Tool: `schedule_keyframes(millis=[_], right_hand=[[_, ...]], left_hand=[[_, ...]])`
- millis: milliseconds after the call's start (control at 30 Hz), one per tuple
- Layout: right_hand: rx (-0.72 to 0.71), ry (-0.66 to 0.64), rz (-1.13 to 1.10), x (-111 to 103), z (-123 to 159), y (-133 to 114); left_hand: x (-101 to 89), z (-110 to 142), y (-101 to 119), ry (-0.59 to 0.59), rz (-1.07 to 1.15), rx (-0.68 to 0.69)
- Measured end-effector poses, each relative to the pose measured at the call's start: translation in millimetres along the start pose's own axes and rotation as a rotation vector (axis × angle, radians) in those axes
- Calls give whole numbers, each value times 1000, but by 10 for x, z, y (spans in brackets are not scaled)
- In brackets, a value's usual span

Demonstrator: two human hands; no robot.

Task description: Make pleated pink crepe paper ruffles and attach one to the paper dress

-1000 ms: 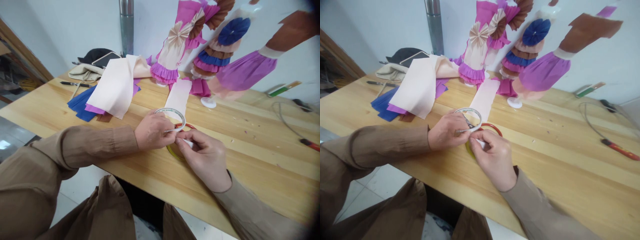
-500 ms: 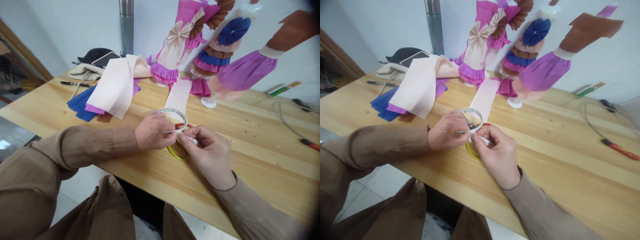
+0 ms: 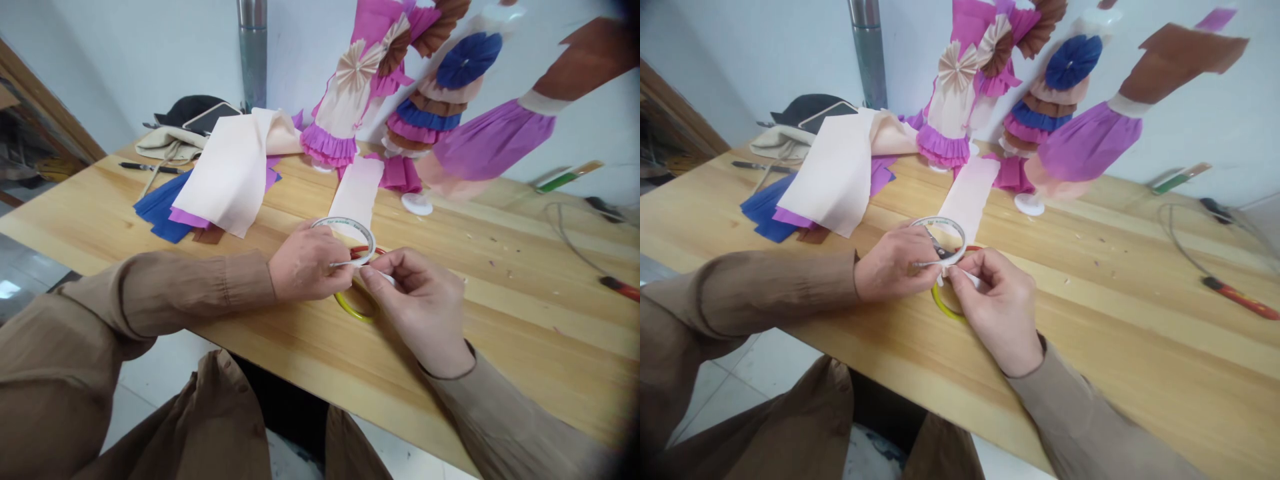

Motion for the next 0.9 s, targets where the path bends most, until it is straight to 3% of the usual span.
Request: schedule_keyframes(millis=[433,900], right_hand=[[41,8,8,29,-4,14],[-8,14,62,-32,-27,86]], left_hand=[[-34,-14,55,-63,-30,-11],[-12,-32,-46,5,-1,-16]])
Point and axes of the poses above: each hand's wrist, its own z-axis away from the middle knuckle, its own x-axis out of the palm, y = z × x, the point moved 1 cm from there along -z, towards the middle knuckle, and after that the axes turned 6 degrees about x, right-handed, at the moved point
